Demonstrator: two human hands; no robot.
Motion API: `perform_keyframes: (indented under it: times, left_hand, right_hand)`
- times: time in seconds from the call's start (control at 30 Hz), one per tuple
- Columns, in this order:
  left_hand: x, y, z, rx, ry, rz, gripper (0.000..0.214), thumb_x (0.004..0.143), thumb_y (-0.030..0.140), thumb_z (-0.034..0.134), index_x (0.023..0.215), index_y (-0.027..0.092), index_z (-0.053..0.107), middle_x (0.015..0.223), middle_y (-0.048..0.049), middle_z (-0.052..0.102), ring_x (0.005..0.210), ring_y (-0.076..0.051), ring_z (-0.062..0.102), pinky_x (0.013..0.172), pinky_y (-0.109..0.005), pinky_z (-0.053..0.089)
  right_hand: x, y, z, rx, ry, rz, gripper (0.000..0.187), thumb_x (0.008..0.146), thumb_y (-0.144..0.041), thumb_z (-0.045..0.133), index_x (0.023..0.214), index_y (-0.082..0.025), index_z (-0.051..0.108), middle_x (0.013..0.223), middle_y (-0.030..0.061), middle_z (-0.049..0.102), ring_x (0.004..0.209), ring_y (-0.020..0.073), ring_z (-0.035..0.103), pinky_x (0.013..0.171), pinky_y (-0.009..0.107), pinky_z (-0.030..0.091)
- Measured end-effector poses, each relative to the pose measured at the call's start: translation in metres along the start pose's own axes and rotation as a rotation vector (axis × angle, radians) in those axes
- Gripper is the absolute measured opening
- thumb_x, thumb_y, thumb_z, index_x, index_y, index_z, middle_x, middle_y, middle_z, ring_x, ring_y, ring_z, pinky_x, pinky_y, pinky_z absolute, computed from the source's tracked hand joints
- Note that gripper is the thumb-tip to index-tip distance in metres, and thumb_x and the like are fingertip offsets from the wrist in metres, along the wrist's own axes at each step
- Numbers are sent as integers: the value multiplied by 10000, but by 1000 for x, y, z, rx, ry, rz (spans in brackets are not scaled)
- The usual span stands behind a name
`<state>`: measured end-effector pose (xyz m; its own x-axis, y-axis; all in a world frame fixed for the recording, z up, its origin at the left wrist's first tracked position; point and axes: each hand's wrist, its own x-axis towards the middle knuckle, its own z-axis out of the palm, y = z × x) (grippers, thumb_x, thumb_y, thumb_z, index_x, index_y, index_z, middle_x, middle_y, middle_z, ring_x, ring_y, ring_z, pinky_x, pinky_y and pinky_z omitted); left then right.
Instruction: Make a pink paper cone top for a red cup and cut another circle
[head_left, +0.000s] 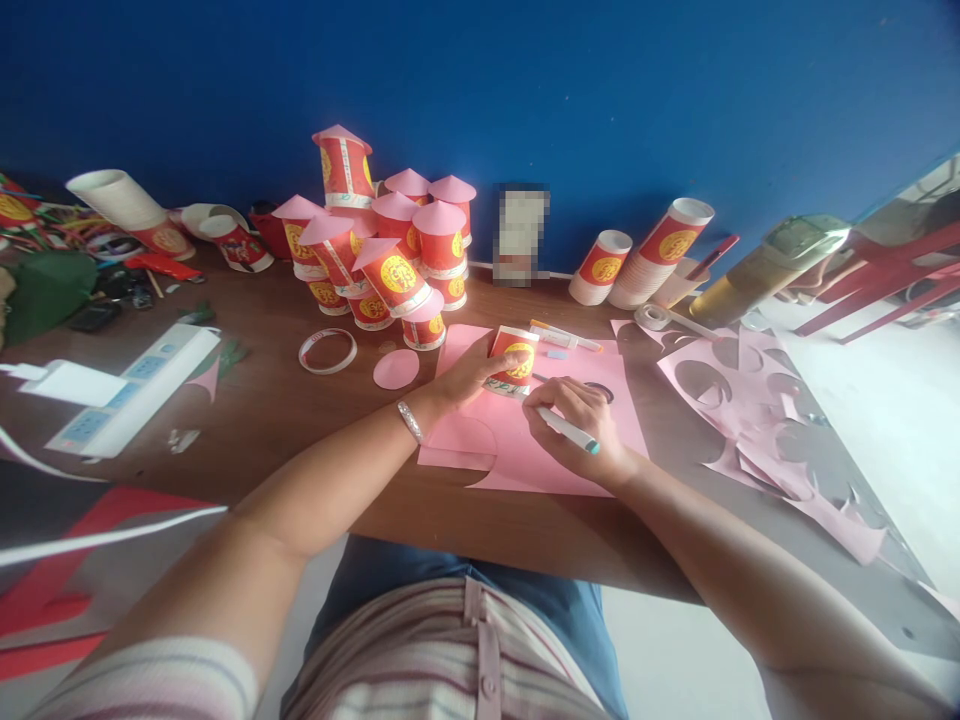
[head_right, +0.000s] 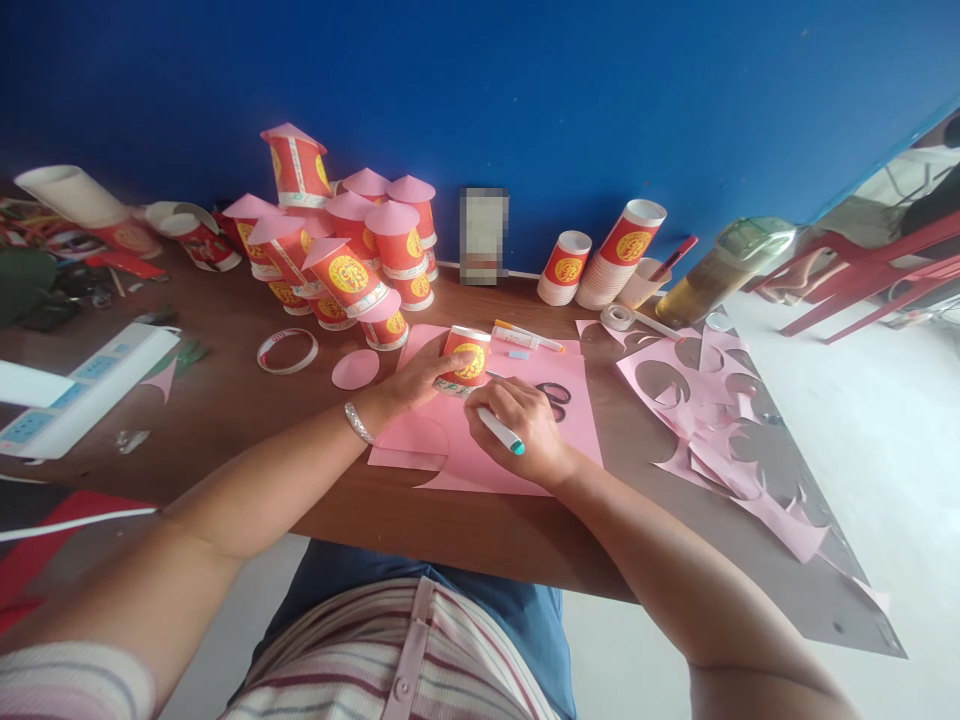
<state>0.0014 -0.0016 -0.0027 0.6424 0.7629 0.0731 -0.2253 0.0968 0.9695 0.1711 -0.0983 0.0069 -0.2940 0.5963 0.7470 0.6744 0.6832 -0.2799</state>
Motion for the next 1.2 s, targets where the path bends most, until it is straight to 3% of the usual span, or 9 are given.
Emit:
perform_keyframes:
  times: [0.3,0.5,0.8,1.2]
  left_hand:
    - [0,1,1,-26,-18,12,411,843,500,801,847,164,566,748,7,574,669,-106,537,625,-233,446]
    - [0,-2,-2,-35,42,-34,458,787,514,836,941,160,590,812,-7,620,725,-131,597,675,-253,493]
    - [0,-1,-1,-24,-38,-3,423,832,535,797,862,167,590,755,-2,598,689,-125,568,642,-247,460]
    - [-1,1,-1,-45,-11,-43,444,803,510,828,928,160,586,795,-4,632,717,-134,620,659,-247,489]
  right_hand:
    - [-2,5,-5,26,-15,12,180,905,-89,581,830,-251,568,675,-21,674,593,151,621,617,288,494]
    - [-4,8,-4,12,-7,44,172,903,-96,590,829,-249,568,687,-23,682,587,147,627,601,282,476]
    - [-1,6,-3,-5,-13,24,194,905,-78,583,814,-248,566,671,-28,669,577,141,607,601,274,466]
    - [-3,8,-2,-19,-8,47,191,898,-78,591,813,-249,579,682,-26,676,584,145,621,605,278,466]
